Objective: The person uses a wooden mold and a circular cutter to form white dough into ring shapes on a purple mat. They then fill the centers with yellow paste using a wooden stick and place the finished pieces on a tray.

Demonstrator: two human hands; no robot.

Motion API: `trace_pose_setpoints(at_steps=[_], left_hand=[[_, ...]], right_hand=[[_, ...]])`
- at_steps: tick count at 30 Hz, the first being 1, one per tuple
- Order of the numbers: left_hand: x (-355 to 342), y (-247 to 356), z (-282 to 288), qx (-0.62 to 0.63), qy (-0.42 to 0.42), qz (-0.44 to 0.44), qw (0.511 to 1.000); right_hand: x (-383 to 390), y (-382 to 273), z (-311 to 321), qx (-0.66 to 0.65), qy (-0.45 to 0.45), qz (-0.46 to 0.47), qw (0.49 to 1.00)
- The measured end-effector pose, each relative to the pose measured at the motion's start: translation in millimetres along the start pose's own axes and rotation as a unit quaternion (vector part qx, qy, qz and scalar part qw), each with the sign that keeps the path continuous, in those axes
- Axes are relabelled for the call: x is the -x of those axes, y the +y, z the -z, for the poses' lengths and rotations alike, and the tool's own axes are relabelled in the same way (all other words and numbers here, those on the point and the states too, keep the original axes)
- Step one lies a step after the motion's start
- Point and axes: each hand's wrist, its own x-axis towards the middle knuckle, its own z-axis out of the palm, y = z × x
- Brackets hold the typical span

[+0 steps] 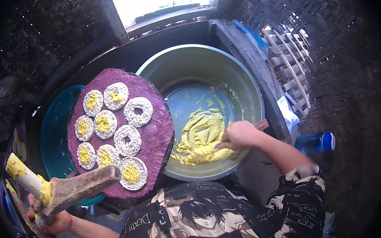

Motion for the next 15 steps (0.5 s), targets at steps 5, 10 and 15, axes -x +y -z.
trace_pose_setpoints(at_steps=[5, 10, 15], left_hand=[[1.7, -0.3, -3.4, -0.012, 0.016, -0.016, 1.000], [-2.4, 3.4, 5.6, -0.001, -0.010, -0.013, 1.000], [-7.8, 14.5, 13.6, 0.037, -0.081, 0.000, 0.996]], right_hand=[[0.2, -9.5, -20.9, 0.044, -0.027, -0.021, 0.998], [-23.0, -16.5, -36.6, 0.012, 0.013, -0.017, 1.000], [-15.8, 17.5, 6.5, 0.046, 0.081, 0.021, 0.995]])
